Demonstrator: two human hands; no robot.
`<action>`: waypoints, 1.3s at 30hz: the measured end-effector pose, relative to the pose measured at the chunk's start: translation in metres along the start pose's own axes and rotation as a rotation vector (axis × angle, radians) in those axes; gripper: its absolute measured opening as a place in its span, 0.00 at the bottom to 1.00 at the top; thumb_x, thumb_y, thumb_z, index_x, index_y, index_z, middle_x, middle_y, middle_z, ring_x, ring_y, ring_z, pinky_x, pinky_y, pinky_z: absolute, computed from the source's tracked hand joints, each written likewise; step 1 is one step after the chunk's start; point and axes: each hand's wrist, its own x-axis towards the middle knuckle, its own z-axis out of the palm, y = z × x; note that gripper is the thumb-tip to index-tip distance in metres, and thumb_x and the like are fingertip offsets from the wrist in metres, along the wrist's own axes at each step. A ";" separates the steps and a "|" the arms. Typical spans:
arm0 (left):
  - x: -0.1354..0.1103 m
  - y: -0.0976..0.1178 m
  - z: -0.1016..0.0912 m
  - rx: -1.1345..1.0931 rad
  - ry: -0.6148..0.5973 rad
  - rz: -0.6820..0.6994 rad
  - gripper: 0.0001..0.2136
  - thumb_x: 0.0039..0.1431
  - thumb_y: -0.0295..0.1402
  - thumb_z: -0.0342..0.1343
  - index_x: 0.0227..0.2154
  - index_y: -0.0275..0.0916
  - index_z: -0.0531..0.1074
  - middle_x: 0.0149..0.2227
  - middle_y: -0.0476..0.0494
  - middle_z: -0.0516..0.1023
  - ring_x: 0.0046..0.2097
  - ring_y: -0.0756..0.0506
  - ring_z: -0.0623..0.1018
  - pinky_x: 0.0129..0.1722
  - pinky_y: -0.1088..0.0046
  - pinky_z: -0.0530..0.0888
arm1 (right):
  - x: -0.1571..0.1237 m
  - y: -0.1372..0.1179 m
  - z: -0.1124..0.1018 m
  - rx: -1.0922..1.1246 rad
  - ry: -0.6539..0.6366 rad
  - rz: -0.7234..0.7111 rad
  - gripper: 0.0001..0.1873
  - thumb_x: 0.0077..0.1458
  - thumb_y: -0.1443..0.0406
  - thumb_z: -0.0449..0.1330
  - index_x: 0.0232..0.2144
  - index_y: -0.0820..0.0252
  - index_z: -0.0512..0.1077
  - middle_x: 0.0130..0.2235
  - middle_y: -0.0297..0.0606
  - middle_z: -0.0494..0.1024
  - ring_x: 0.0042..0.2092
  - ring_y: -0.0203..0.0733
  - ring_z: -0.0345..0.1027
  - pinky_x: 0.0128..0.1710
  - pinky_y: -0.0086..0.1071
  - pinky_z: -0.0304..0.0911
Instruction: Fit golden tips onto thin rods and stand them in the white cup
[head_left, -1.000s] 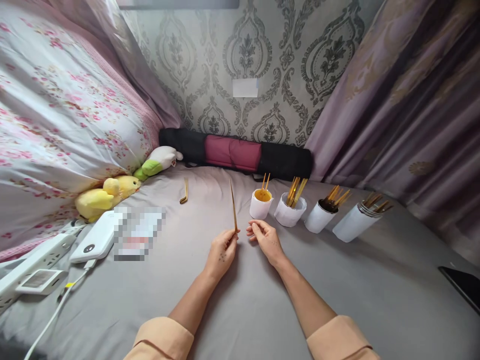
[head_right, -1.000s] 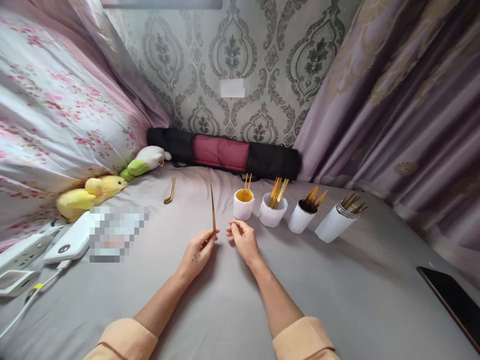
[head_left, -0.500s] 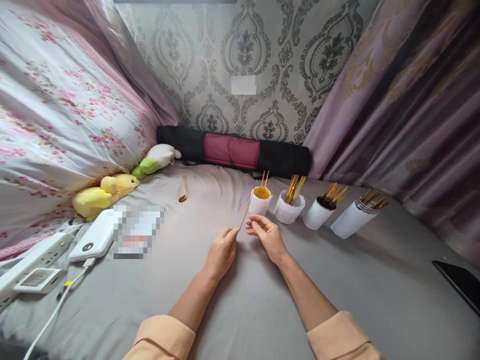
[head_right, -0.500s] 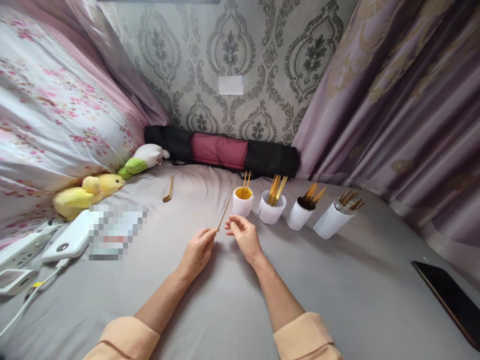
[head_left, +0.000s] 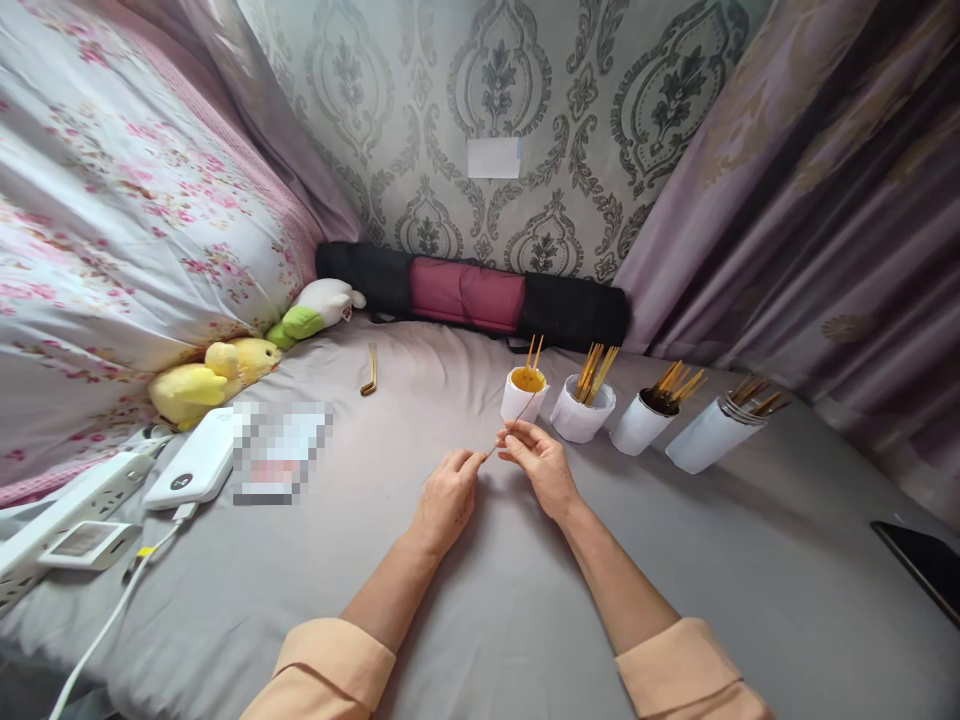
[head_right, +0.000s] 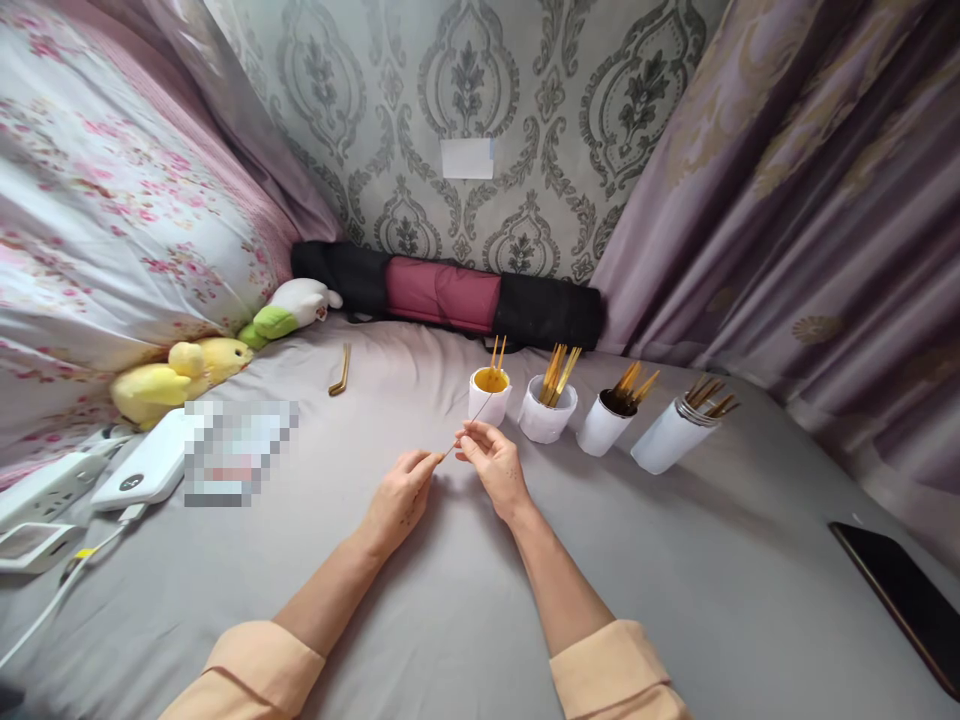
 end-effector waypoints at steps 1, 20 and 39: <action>0.000 0.001 -0.001 0.002 -0.005 -0.003 0.17 0.57 0.24 0.38 0.46 0.39 0.64 0.40 0.41 0.69 0.42 0.46 0.68 0.41 0.68 0.68 | 0.000 0.000 0.000 -0.001 0.005 0.002 0.18 0.44 0.59 0.60 0.38 0.60 0.68 0.37 0.40 0.73 0.38 0.40 0.68 0.38 0.38 0.66; 0.002 0.004 0.006 -0.451 0.029 -0.214 0.12 0.56 0.28 0.43 0.38 0.38 0.70 0.35 0.43 0.72 0.37 0.48 0.71 0.38 0.72 0.67 | 0.002 0.003 -0.003 -0.039 0.019 0.020 0.17 0.46 0.58 0.59 0.38 0.61 0.68 0.34 0.38 0.72 0.37 0.37 0.67 0.39 0.36 0.66; 0.007 0.014 -0.005 -1.330 -0.194 -0.773 0.17 0.47 0.36 0.56 0.39 0.30 0.69 0.32 0.39 0.73 0.27 0.52 0.71 0.25 0.77 0.66 | 0.003 0.000 -0.005 -0.066 -0.006 0.027 0.20 0.45 0.57 0.58 0.40 0.60 0.69 0.33 0.37 0.72 0.36 0.37 0.66 0.38 0.35 0.66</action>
